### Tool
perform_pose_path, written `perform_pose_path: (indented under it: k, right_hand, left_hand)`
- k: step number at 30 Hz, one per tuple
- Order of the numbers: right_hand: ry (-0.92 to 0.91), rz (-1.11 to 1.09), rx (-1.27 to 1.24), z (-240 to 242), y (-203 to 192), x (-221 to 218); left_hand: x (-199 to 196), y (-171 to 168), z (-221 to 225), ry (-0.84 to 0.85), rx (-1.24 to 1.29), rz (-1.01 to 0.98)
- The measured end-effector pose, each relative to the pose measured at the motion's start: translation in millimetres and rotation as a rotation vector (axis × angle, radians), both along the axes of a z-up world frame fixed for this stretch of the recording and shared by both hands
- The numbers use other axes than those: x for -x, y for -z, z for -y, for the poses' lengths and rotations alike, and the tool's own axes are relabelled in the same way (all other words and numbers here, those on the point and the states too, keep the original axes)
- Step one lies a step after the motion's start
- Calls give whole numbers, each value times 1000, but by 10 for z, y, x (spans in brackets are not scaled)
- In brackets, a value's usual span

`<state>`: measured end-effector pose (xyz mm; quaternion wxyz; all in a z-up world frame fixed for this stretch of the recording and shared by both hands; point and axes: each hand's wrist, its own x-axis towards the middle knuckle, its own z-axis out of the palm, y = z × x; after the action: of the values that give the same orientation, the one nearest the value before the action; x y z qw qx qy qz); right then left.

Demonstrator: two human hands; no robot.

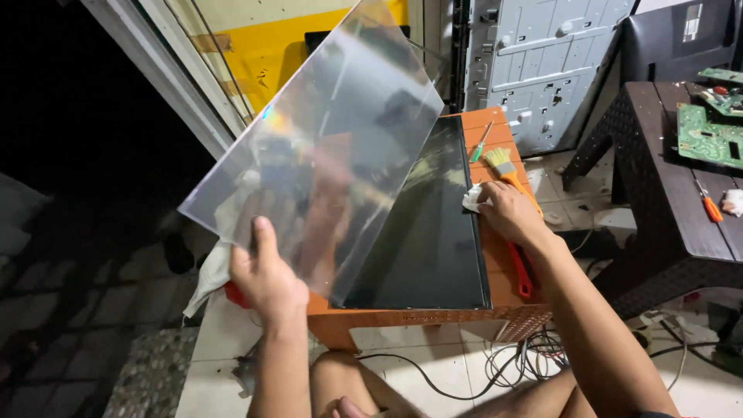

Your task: Cleaning an electronic screen panel and applying a new film layer.

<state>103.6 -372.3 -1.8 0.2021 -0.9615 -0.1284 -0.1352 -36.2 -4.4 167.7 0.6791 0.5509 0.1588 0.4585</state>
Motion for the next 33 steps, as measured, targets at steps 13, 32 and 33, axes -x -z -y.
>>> perform_pose_path:
  k: [13, 32, 33]
  right_hand:
    - [18, -23, 10, 91, 211, -124]
    - [45, 87, -74, 76, -217, 12]
    - [109, 87, -189, 57, -282, 81]
  left_hand:
    - [-243, 689, 161, 47, 235, -167]
    - [239, 575, 682, 305, 634, -434]
    - [221, 856, 658, 394, 623, -383]
